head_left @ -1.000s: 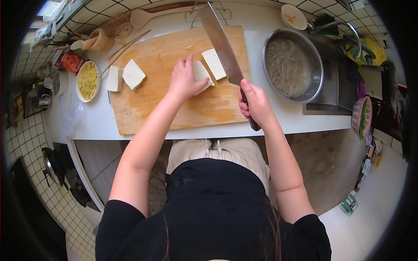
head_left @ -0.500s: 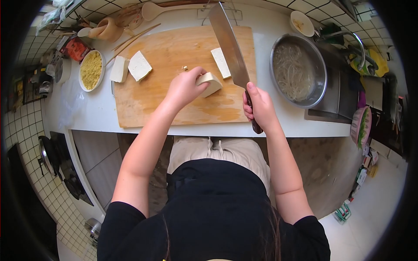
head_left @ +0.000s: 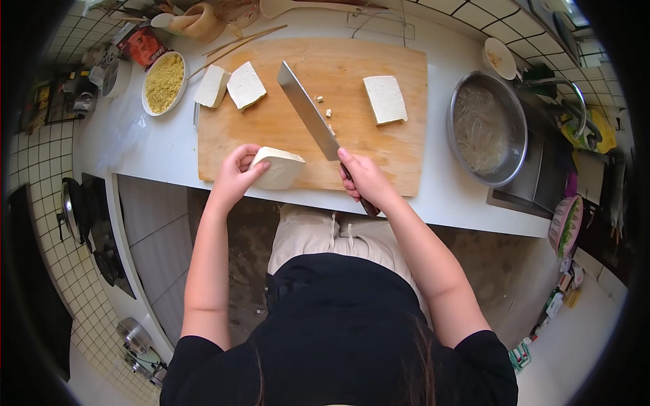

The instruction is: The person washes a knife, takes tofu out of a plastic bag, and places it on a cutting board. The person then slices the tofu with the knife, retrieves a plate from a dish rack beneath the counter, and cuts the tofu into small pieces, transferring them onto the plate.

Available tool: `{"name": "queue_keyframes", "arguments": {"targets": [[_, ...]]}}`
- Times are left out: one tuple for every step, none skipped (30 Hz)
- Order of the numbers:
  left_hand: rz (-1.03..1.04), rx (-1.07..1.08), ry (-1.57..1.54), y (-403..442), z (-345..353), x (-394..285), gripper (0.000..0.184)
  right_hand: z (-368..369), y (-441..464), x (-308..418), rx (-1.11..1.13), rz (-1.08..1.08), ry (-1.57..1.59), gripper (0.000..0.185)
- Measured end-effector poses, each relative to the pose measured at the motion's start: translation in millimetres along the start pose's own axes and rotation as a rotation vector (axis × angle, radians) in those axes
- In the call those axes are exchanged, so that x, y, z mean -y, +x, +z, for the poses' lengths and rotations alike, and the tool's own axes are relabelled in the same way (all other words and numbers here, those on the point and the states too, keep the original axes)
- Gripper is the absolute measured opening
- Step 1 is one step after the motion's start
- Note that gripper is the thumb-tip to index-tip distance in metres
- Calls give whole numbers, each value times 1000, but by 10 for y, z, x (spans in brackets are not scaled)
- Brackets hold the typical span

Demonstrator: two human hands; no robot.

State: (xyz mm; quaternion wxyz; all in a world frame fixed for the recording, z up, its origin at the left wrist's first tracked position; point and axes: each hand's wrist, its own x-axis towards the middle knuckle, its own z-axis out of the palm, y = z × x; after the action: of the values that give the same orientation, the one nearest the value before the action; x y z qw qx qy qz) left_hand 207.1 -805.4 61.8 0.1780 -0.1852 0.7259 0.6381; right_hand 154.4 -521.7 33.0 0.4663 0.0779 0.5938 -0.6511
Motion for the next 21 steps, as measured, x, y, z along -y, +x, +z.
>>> {"name": "queue_keyframes", "arguments": {"targets": [[-29, 15, 2, 14, -52, 9, 24, -2, 77, -58, 0, 7, -22, 54], [-42, 22, 3, 40, -90, 27, 25, -15, 154, -114, 0, 15, -44, 55], [-55, 29, 21, 81, -118, 34, 26, -19, 205, -115, -1, 22, -66, 55], [-68, 37, 39, 127, -136, 41, 27, -47, 238, -112, -10, 33, -57, 55], [-82, 46, 56, 174, -145, 49, 29, -98, 256, -101, -20, 44, -48, 55], [-65, 31, 77, 223, -129, 58, 30, -151, 261, -77, -31, 56, -40, 55], [-54, 25, 72, 284, -108, 64, 31, -203, 260, -54, -54, 58, -31, 55], [-43, 20, 66, 349, -81, 66, 31, -258, 255, -26, -78, 59, -22, 55], [-31, 14, 60, 397, -40, 61, 31, -312, 250, 3, -101, 59, -15, 55], [-30, -23, 60, 424, 25, 31, 32, -364, 249, 30, -130, 40, -38, 54], [-45, -52, 4, 463, 70, 38, 32, -406, 235, 60, -147, 32, -33, 54], [-59, -80, -50, 514, 109, 61, 32, -446, 220, 95, -165, 23, -26, 54], [-72, -106, -103, 558, 158, 94, 32, -478, 204, 118, -184, 14, -19, 54], [-100, -151, -240, 599, 229, 171, 35, -499, 187, 126, -197, 1, -14, 54], [-97, -192, -338, 644, 294, 272, 36, -493, 157, 149, -211, 4, -6, 54], [-94, -233, -437, 680, 363, 353, 37, -478, 108, 179, -225, 7, 3, 54], [-91, -274, -535, 718, 422, 428, 38, -463, 61, 200, -239, 10, 13, 54], [-111, -319, -606, 725, 500, 438, 40, -445, 20, 208, -232, 1, 22, 53], [-117, -346, -590, 735, 509, 491, 39, -420, -25, 206, -226, -9, 32, 53], [-122, -374, -574, 751, 522, 558, 37, -393, -65, 196, -219, -18, 43, 53], [-127, -402, -558, 743, 541, 539, 36, -361, -99, 180, -216, -40, 39, 52]]}}
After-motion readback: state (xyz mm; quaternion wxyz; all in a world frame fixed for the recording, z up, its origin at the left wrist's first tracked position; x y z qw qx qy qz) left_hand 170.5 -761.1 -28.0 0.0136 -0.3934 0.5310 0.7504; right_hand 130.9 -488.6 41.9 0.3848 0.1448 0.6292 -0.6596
